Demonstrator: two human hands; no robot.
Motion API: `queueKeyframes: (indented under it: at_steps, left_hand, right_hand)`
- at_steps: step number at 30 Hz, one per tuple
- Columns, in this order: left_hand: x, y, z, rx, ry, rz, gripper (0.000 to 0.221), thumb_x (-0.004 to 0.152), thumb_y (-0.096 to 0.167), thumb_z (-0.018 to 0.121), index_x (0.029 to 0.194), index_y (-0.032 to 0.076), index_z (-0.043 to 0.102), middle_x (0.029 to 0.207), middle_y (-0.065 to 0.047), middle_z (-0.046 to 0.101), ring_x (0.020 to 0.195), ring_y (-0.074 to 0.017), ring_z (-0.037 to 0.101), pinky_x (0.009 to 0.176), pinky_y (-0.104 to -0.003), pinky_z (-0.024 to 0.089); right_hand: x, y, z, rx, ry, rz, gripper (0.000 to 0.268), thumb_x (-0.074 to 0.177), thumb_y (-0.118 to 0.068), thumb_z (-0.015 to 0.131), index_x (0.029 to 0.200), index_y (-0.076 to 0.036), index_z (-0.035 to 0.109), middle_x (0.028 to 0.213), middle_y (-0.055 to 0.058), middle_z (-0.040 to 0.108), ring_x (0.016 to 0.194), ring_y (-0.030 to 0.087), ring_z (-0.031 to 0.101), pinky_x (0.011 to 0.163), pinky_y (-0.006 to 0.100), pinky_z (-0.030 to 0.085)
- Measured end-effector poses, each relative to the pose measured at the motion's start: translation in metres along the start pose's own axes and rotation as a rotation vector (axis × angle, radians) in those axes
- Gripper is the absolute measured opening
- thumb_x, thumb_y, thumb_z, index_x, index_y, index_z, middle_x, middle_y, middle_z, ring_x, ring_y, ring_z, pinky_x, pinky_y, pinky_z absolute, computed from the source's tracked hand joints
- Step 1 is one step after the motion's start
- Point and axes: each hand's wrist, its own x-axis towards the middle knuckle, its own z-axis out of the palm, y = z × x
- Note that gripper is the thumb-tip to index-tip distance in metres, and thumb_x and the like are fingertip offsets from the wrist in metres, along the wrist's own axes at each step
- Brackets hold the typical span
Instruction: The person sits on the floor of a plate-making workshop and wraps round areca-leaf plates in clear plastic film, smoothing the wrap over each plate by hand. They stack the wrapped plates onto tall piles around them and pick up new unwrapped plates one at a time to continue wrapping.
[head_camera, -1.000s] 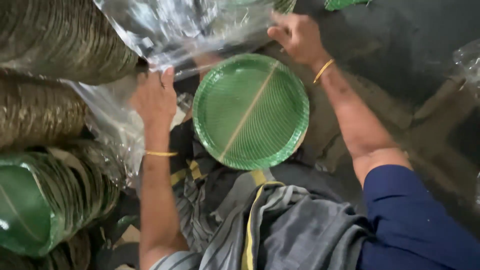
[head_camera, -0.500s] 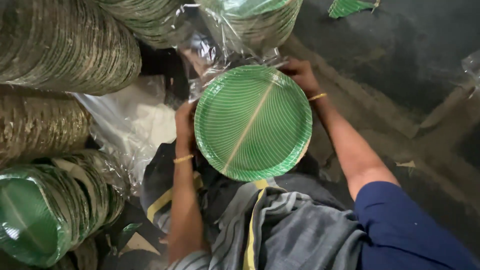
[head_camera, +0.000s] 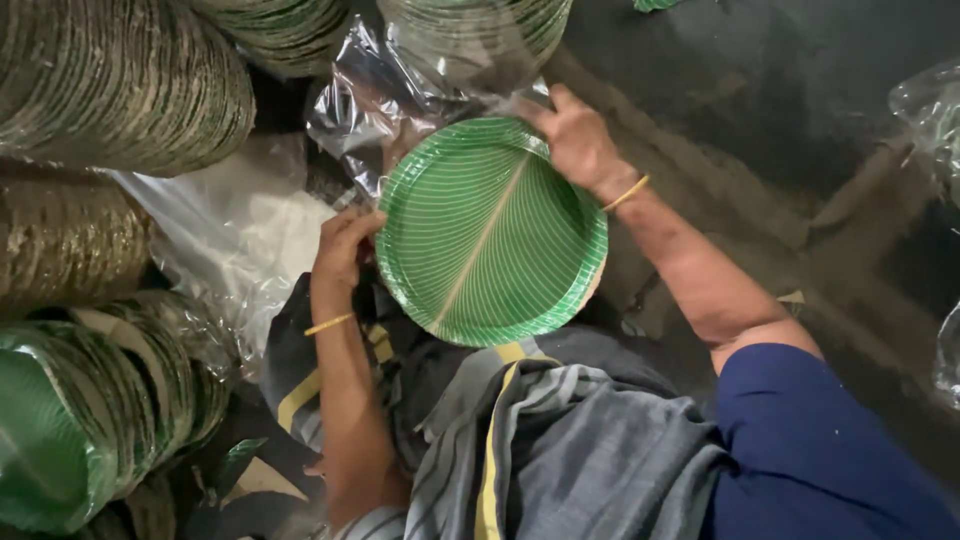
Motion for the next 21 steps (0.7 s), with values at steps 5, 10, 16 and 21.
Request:
queueKeyframes:
  at_steps: [5,10,16,21]
  left_hand:
    - [0.009,-0.001,0.01,0.064,-0.003,0.188,0.024,0.082,0.013,0.079,0.074,0.008,0.057,0.065,0.003,0.054,0.053,-0.0066,0.046,0.047,-0.025,0.034]
    - [-0.011,-0.001,0.019,0.189,0.077,0.35,0.031,0.083,0.012,0.083,0.071,0.007,0.055,0.064,0.003,0.056,0.054,-0.0051,0.048,0.049,-0.025,0.037]
    - [-0.096,0.022,0.032,0.401,0.073,0.567,0.045,0.076,0.016,0.092,0.073,0.003,0.049,0.065,0.002,0.048,0.062,-0.0053,0.041,0.053,-0.025,0.035]
    - [-0.167,-0.007,0.04,0.482,-0.181,0.35,0.028,0.064,0.012,0.092,0.065,0.003,0.065,0.067,-0.003,0.061,0.065,-0.0116,0.055,0.057,-0.032,0.042]
  right_hand:
    - [0.001,-0.015,-0.018,-0.005,-0.124,-0.033,0.089,0.084,0.011,0.051,0.164,-0.026,0.037,0.105,0.025,0.056,0.087,0.044,0.063,0.078,0.05,0.054]
    - [-0.023,-0.005,-0.013,0.255,0.061,-0.062,0.085,0.088,0.012,0.047,0.165,-0.022,0.034,0.118,0.028,0.057,0.094,0.046,0.062,0.078,0.048,0.052]
    - [-0.094,0.04,0.023,0.66,0.278,0.403,0.025,0.099,0.01,0.066,0.116,-0.009,0.061,0.098,0.008,0.068,0.091,0.015,0.067,0.081,0.029,0.056]
    - [-0.166,0.0,0.028,1.067,0.323,0.531,0.024,0.093,0.007,0.065,0.113,-0.004,0.058,0.102,0.002,0.064,0.096,0.008,0.064,0.087,0.025,0.053]
